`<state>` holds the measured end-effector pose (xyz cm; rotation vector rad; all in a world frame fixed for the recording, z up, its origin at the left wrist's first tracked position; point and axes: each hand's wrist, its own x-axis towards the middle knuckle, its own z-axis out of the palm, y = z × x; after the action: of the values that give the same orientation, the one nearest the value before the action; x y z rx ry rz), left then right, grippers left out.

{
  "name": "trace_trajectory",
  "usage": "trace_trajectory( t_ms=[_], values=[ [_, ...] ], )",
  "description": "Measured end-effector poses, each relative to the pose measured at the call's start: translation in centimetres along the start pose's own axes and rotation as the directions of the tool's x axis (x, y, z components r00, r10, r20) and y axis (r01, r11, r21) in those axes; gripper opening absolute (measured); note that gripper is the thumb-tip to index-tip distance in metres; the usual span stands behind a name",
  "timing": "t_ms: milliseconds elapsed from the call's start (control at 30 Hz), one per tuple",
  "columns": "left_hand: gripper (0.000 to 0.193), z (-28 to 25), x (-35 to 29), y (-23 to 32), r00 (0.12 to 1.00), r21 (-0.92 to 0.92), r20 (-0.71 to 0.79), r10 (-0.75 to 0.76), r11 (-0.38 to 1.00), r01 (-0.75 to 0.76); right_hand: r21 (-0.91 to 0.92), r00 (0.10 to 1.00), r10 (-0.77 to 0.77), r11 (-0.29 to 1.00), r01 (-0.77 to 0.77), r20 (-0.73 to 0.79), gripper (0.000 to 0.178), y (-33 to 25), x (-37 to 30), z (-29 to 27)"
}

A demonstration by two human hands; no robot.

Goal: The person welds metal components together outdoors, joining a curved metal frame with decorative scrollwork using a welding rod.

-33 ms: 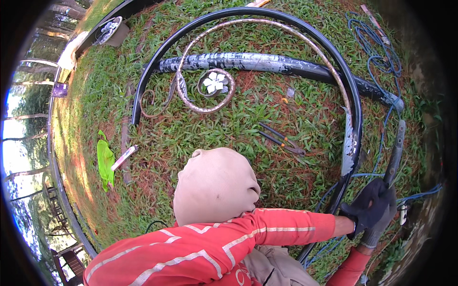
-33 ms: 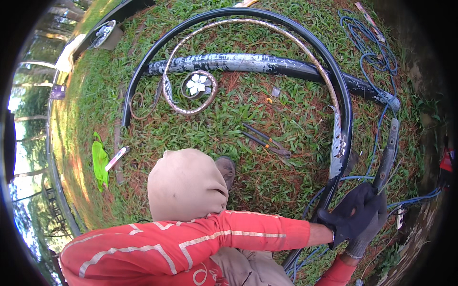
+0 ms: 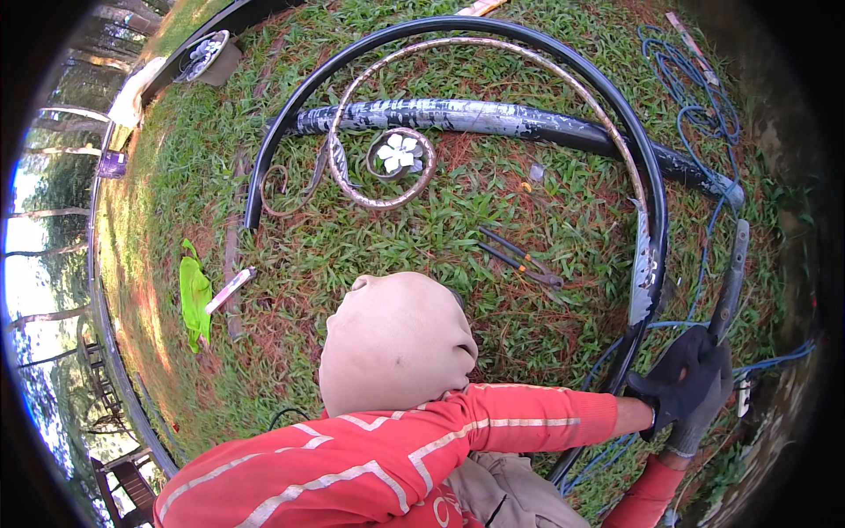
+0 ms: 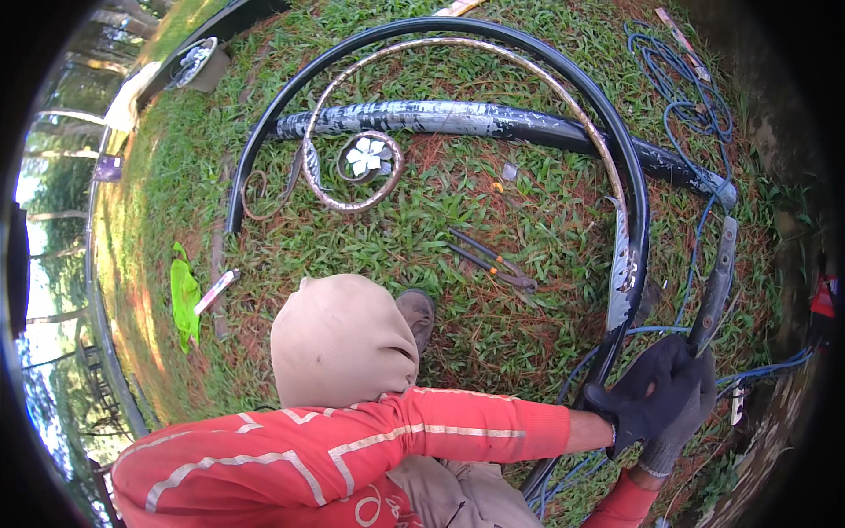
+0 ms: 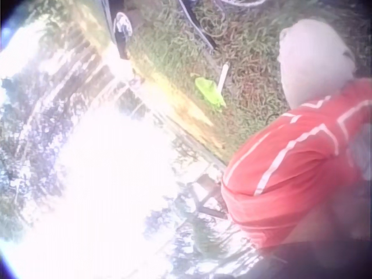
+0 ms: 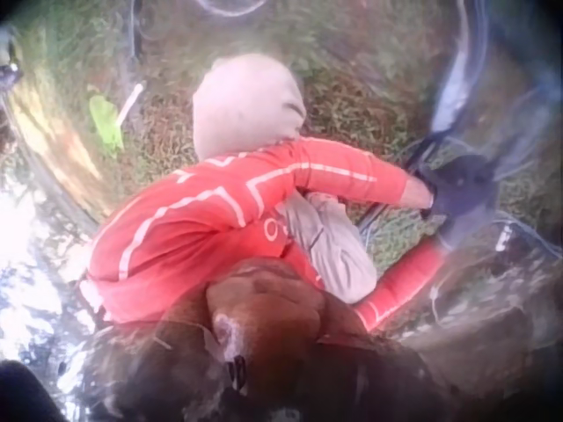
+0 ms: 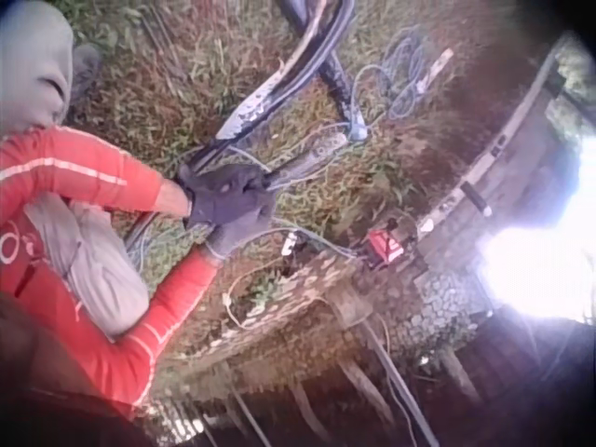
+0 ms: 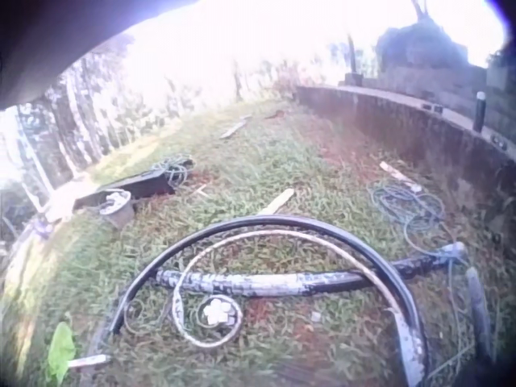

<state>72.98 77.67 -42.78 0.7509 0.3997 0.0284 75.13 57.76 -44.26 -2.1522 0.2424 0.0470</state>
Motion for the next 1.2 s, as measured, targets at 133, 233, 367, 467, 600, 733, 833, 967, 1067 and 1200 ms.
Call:
trace_trajectory(
  t_ms=[133, 233, 367, 467, 600, 733, 833, 967, 1067, 1200],
  values=[
    [0.025, 0.5, -1.0, 1.5, 0.998, -0.053, -0.001, 0.06, 0.997, -0.06, -0.268, 0.977, -0.176, 0.942, 0.202, 0.12, 0.044, -5.4, 0.6, 0.9],
    [0.025, 0.4, -1.2, 3.4, 0.993, -0.09, -0.021, 0.116, 0.989, -0.117, 0.36, 0.983, -0.015, 0.931, -0.053, 0.184, 0.043, -9.1, 0.2, 3.0],
    [0.024, -1.6, -1.1, 6.2, 0.977, -0.08, -0.108, 0.185, 0.978, -0.194, 0.593, 0.965, -0.009, 0.791, -0.154, 0.262, 0.041, -9.6, 1.2, 7.3],
    [0.021, -3.5, -0.8, 8.7, 0.961, 0.014, -0.182, 0.21, 0.977, -0.211, 0.571, 0.979, -0.048, 0.818, -0.075, 0.199, 0.041, -12.0, 1.1, 11.3],
    [0.025, -8.3, -0.1, 11.8, 0.866, 0.051, -0.309, 0.393, 0.916, -0.398, 0.654, 0.929, -0.007, 0.712, -0.255, 0.37, 0.041, -16.3, -0.6, 18.4],
    [0.016, -13.5, 0.6, 16.4, 0.839, 0.031, -0.33, 0.433, 0.893, -0.449, 0.547, 0.715, -0.12, 0.733, -0.404, 0.689, 0.049, -21.5, -1.4, 23.2],
    [0.017, -19.3, 2.5, 18.2, 0.779, 0.352, -0.339, 0.527, 0.839, -0.414, 0.548, 0.678, -0.164, 0.733, -0.403, 0.717, 0.049, -22.9, -2.0, 26.8],
    [0.02, -23.6, 1.0, 24.2, 0.822, 0.58, -0.343, 0.454, 0.791, -0.194, 0.484, 0.571, -0.189, 0.766, -0.423, 0.799, 0.05, -21.6, -0.9, 28.9],
    [0.016, -25.7, -1.3, 29.4, 0.843, 0.747, -0.361, 0.399, 0.665, 0.006, 0.45, 0.524, -0.177, 0.768, -0.456, 0.833, 0.05, -20.9, -0.1, 29.0],
    [0.023, -30.1, -5.1, 34.6, 0.824, 0.788, -0.374, 0.426, 0.615, 0.04, 0.408, 0.516, -0.181, 0.835, -0.369, 0.837, 0.045, -20.6, -0.8, 28.1]
  ],
)
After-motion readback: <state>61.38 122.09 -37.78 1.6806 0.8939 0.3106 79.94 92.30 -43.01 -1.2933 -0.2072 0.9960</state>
